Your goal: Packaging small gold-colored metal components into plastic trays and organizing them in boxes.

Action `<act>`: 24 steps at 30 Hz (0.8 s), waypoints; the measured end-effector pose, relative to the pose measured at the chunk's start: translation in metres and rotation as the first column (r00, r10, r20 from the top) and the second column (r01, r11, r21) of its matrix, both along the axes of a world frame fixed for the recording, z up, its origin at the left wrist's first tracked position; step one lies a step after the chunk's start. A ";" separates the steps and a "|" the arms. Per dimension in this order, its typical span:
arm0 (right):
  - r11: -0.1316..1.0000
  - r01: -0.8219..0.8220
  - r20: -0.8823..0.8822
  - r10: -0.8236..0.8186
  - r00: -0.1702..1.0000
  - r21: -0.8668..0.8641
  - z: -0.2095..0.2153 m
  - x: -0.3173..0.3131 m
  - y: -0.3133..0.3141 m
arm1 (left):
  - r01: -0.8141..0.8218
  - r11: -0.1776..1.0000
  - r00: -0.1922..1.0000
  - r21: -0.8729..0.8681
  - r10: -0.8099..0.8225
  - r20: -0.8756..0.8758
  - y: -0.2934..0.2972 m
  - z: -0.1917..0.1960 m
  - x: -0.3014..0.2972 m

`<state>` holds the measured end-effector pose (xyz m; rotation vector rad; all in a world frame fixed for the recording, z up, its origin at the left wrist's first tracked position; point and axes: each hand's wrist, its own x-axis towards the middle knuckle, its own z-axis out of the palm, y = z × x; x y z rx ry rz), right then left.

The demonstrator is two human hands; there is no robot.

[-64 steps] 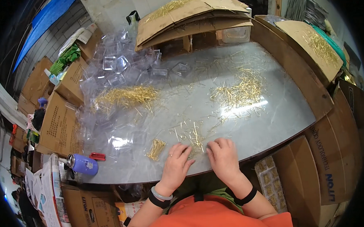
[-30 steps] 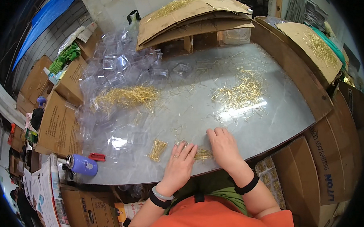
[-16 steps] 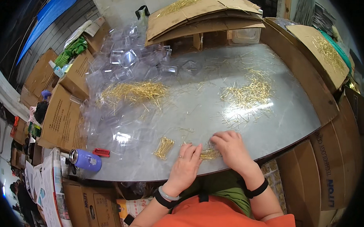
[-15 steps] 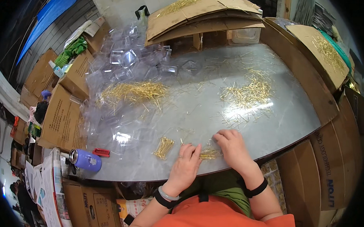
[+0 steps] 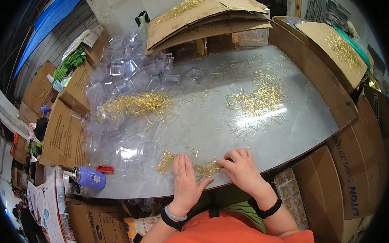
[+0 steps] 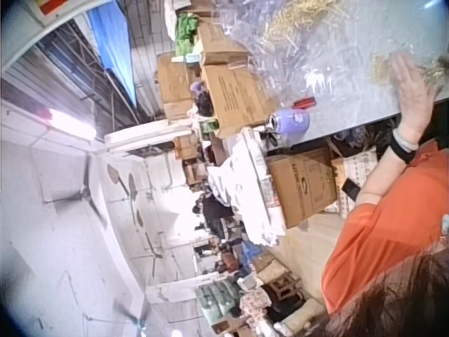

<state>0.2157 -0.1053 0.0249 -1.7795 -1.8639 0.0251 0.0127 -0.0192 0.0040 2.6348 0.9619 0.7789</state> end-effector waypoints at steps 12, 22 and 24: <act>0.994 -0.105 -0.053 0.107 0.993 0.042 -0.016 -0.005 -0.003 | 0.054 0.998 0.967 0.041 -0.042 -0.251 0.006 0.008 0.004; 0.996 -0.082 -0.046 0.084 0.995 0.036 -0.013 -0.017 0.002 | 0.323 0.933 0.946 -0.157 -0.322 0.029 0.013 -0.005 0.017; 0.997 -0.077 -0.136 0.076 0.988 0.001 -0.009 -0.015 0.004 | 0.318 0.899 0.947 -0.300 -0.284 0.150 0.011 -0.001 0.015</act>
